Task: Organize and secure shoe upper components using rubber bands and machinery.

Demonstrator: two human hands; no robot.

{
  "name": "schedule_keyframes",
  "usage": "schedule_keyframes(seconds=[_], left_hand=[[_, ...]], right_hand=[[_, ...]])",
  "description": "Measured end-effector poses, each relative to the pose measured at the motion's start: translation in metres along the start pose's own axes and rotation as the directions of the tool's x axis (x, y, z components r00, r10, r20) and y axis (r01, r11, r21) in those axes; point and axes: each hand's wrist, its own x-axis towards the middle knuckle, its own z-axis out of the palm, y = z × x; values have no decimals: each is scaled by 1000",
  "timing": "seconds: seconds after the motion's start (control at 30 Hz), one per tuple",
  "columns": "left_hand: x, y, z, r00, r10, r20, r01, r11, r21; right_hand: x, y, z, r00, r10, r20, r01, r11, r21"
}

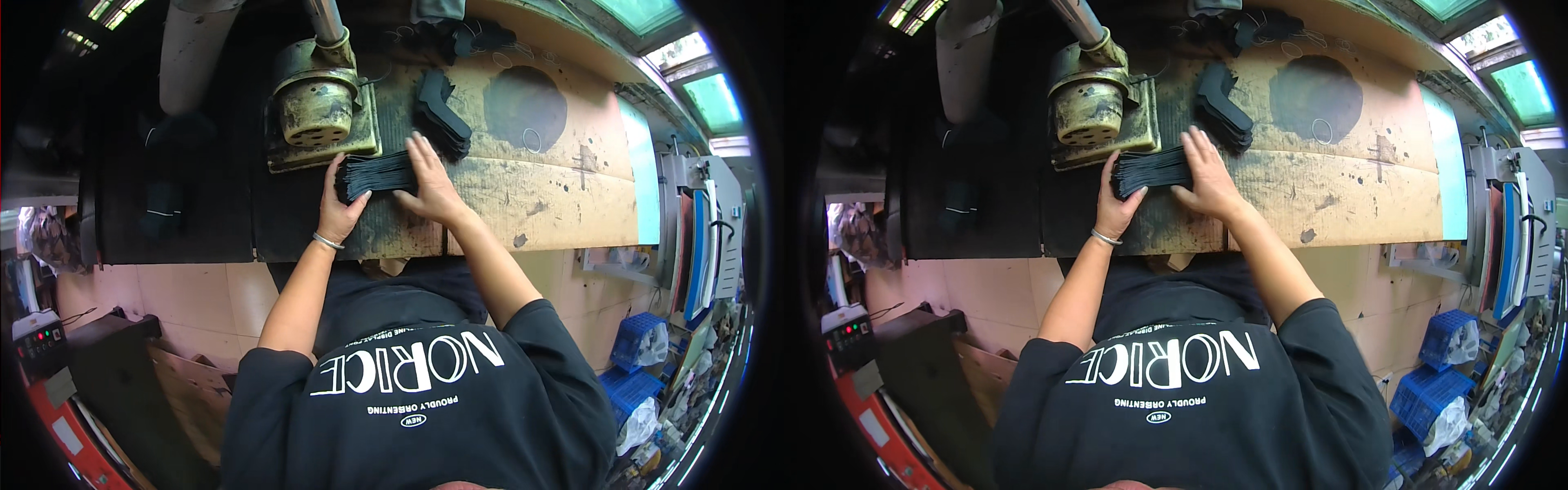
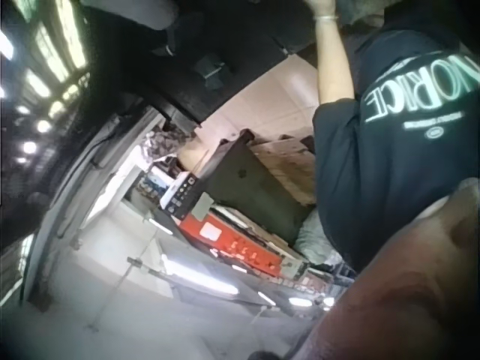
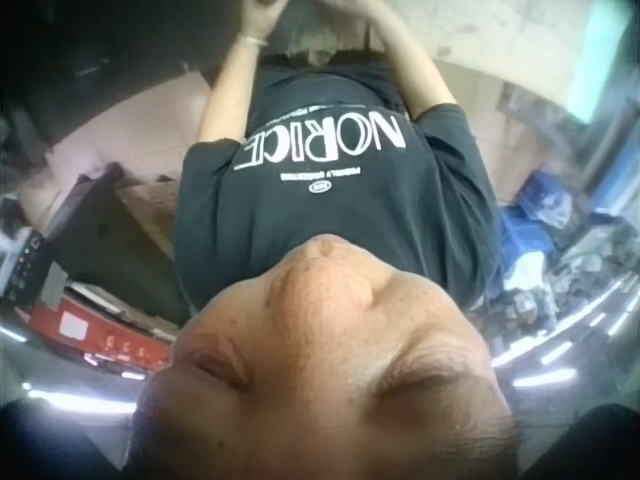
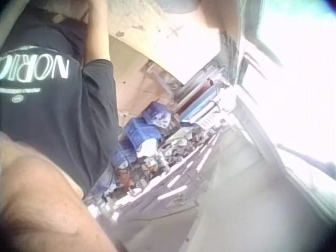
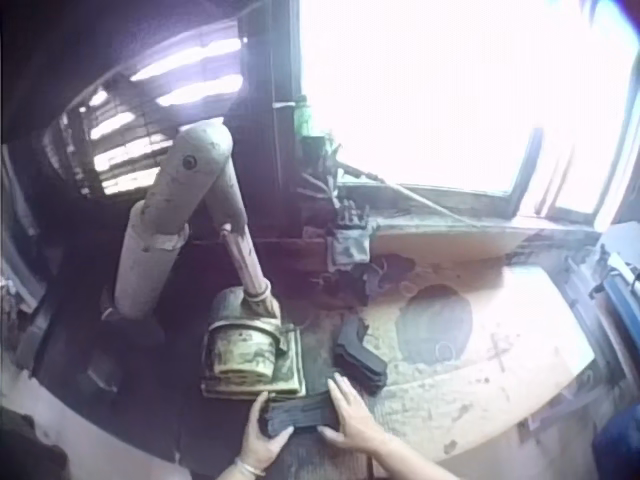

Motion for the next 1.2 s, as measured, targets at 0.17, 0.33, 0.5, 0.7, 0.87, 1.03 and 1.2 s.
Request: schedule_keyframes(seconds=[0.17,0.33,0.5,0.7,0.87,1.03,1.2], left_hand=[[-4,-3,18,997,0,-71,-9,992,-128],[-7,3,20,994,-35,-101,12,977,-212],[-5,5,23,993,-82,-84,53,952,-302],[-10,-8,15,986,-104,-133,83,984,-158],[-8,0,23,989,-107,-101,77,961,-265],[-9,-2,21,987,-133,-89,91,924,-371],[-11,-11,19,991,-88,-103,48,939,-340]], right_hand=[[-15,24,22,921,359,-153,-43,483,875],[-1,13,18,965,244,-94,-71,592,803],[0,14,19,992,92,-82,-23,792,610],[8,-16,5,986,80,-147,-47,976,213],[1,-33,15,990,-101,100,115,983,-142],[9,-44,10,994,-86,72,95,986,-136],[14,-48,13,999,-41,26,42,999,-34]])
